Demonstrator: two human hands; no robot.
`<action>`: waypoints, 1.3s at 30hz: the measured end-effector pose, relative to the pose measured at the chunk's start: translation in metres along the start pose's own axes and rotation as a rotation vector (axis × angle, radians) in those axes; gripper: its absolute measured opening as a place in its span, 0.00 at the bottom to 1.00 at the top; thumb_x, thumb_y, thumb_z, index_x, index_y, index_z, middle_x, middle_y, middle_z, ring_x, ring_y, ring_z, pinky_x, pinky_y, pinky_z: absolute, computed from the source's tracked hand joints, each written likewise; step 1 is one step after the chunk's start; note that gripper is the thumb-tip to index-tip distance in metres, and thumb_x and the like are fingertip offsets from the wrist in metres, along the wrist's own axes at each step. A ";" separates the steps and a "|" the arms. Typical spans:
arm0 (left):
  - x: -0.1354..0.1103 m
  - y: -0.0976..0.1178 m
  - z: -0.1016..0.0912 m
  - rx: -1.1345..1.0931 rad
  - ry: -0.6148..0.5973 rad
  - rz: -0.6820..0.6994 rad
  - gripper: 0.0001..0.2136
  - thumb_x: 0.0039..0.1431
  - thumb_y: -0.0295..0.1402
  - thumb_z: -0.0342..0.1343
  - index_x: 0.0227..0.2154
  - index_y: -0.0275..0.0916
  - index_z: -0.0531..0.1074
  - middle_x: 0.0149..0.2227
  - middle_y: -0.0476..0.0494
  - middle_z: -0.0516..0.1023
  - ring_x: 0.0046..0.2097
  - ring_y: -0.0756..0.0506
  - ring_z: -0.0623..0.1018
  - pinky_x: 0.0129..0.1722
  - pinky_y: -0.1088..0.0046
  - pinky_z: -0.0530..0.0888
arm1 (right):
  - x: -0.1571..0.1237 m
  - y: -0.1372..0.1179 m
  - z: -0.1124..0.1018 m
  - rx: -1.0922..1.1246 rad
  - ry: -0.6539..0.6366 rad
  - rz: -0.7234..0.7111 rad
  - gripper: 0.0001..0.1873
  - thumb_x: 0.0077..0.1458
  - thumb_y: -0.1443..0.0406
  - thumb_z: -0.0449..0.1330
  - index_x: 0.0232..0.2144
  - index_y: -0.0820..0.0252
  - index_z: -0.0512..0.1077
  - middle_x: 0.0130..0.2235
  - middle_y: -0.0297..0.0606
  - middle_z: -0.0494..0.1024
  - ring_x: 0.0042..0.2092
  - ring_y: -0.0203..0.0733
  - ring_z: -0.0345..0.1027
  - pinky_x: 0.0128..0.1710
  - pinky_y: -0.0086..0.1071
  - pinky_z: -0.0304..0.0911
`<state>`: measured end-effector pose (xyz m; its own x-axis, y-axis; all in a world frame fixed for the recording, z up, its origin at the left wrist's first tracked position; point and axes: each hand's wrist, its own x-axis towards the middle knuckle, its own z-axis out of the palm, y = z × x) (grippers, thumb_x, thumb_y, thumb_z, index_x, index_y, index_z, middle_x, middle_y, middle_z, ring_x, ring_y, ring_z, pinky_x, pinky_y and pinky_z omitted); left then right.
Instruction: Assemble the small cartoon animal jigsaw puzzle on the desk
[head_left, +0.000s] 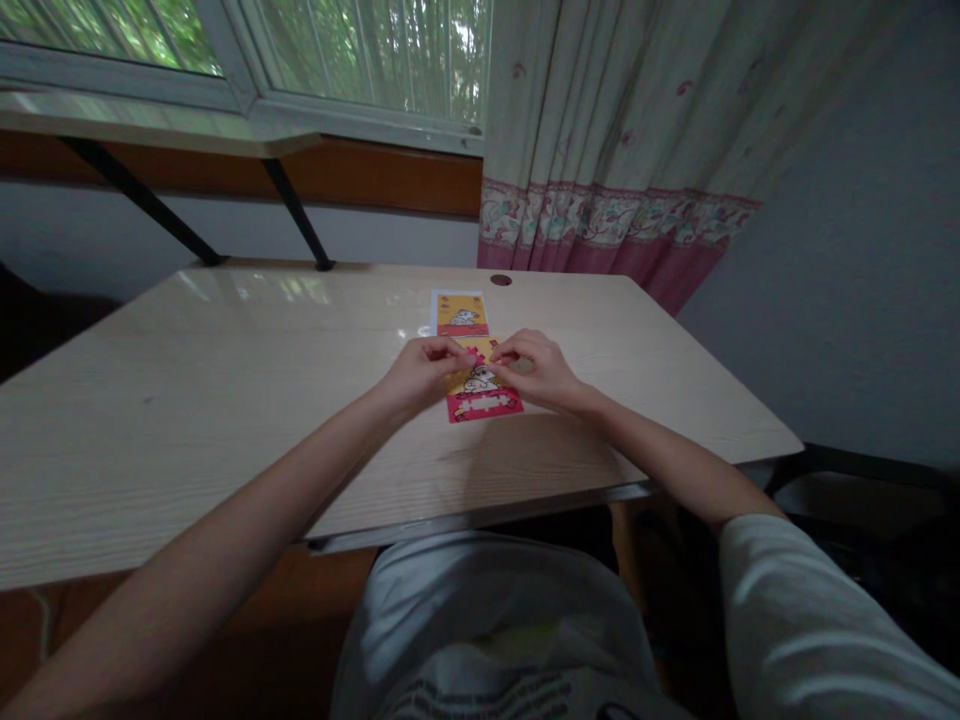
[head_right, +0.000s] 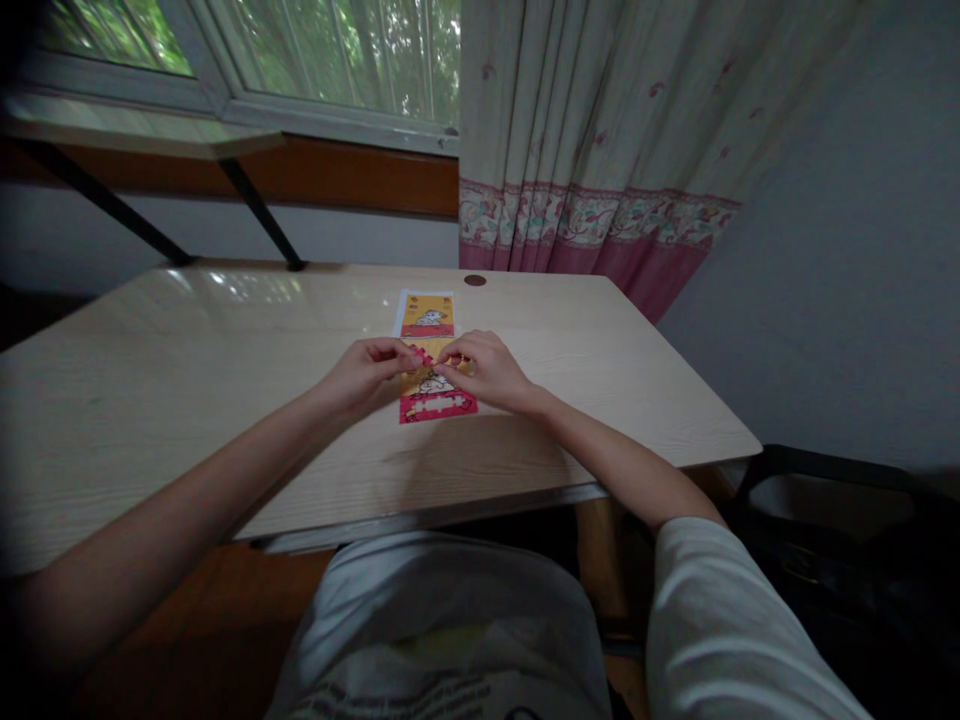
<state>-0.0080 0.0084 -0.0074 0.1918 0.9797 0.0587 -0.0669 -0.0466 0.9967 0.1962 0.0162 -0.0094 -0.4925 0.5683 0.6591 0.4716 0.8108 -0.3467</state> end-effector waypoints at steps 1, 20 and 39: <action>0.000 0.000 0.000 -0.017 0.007 0.000 0.08 0.38 0.32 0.69 0.20 0.37 0.76 0.25 0.45 0.78 0.32 0.47 0.75 0.36 0.67 0.73 | 0.000 0.000 0.000 -0.026 0.005 -0.021 0.10 0.58 0.58 0.60 0.31 0.59 0.74 0.29 0.36 0.77 0.33 0.38 0.68 0.38 0.34 0.59; 0.004 -0.009 -0.008 0.193 -0.020 0.066 0.06 0.44 0.33 0.66 0.24 0.36 0.78 0.27 0.45 0.78 0.31 0.48 0.74 0.35 0.68 0.71 | 0.003 0.008 -0.015 -0.067 -0.168 -0.077 0.10 0.58 0.61 0.57 0.32 0.60 0.75 0.30 0.38 0.78 0.35 0.39 0.68 0.39 0.34 0.57; -0.008 -0.004 -0.014 1.127 -0.595 0.630 0.13 0.60 0.29 0.52 0.42 0.40 0.80 0.32 0.41 0.75 0.38 0.44 0.71 0.43 0.66 0.68 | -0.004 0.023 -0.024 0.218 -0.677 0.111 0.06 0.51 0.68 0.60 0.31 0.64 0.77 0.32 0.36 0.77 0.32 0.34 0.66 0.34 0.27 0.59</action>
<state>-0.0224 0.0037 -0.0129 0.8191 0.5231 0.2353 0.4547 -0.8423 0.2895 0.2263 0.0290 -0.0043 -0.8290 0.5537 0.0787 0.4229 0.7126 -0.5599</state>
